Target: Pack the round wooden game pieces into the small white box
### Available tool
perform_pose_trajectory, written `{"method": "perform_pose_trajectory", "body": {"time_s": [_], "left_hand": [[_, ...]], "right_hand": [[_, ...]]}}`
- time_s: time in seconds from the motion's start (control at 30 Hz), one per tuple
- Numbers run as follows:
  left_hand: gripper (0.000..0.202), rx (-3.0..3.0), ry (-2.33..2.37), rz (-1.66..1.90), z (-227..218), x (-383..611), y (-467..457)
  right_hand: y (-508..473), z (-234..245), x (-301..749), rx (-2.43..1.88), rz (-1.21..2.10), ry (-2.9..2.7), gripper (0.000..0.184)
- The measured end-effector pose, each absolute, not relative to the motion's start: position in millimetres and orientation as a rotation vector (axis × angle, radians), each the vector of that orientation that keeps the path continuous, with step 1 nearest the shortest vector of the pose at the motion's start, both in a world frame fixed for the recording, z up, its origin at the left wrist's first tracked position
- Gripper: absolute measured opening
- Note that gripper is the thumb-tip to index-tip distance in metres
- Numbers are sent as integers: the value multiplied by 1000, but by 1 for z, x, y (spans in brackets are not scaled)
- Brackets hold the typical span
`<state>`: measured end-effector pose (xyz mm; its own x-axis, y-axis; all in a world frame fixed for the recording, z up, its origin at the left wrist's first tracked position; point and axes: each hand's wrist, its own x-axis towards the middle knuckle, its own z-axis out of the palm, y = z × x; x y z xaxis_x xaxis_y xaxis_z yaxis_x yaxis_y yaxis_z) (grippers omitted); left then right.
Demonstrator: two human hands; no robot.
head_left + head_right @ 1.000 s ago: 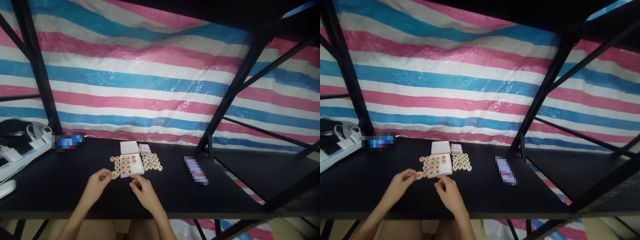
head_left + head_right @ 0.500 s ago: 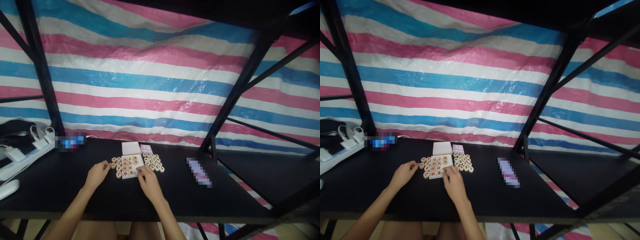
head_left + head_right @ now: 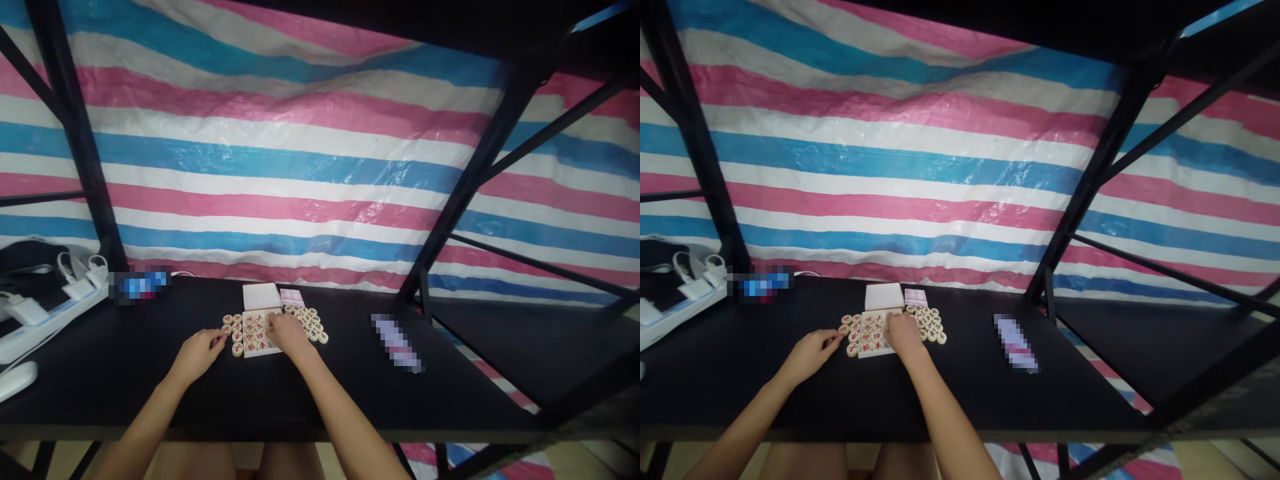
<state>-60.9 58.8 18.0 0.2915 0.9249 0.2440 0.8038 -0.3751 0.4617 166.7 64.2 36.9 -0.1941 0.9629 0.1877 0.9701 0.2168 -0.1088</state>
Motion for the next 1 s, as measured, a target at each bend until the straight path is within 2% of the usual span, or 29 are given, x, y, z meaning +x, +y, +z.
{"method": "perform_pose_trajectory", "body": {"time_s": [0.17, 0.33, 0.47, 0.8, 1.0], "left_hand": [[34, 2186, 1423, 921, 20, -49, 31], [34, 1951, 1292, 993, 15, -20, 2], [31, 2060, 1260, 836, 10, -7, -3], [27, 2078, 1183, 763, 15, -10, -4], [28, 1994, 1127, 776, 14, -10, -4]], "right_hand": [[48, 46, 167, -1709, 8, -2212, 24], [6, 27, 173, -1148, 581, -1901, 41], [-14, 3, 172, -1041, 867, -1721, 38], [-22, 3, 170, -1044, 873, -1726, 36], [-26, 9, 166, -1084, 841, -1731, 22]]}}
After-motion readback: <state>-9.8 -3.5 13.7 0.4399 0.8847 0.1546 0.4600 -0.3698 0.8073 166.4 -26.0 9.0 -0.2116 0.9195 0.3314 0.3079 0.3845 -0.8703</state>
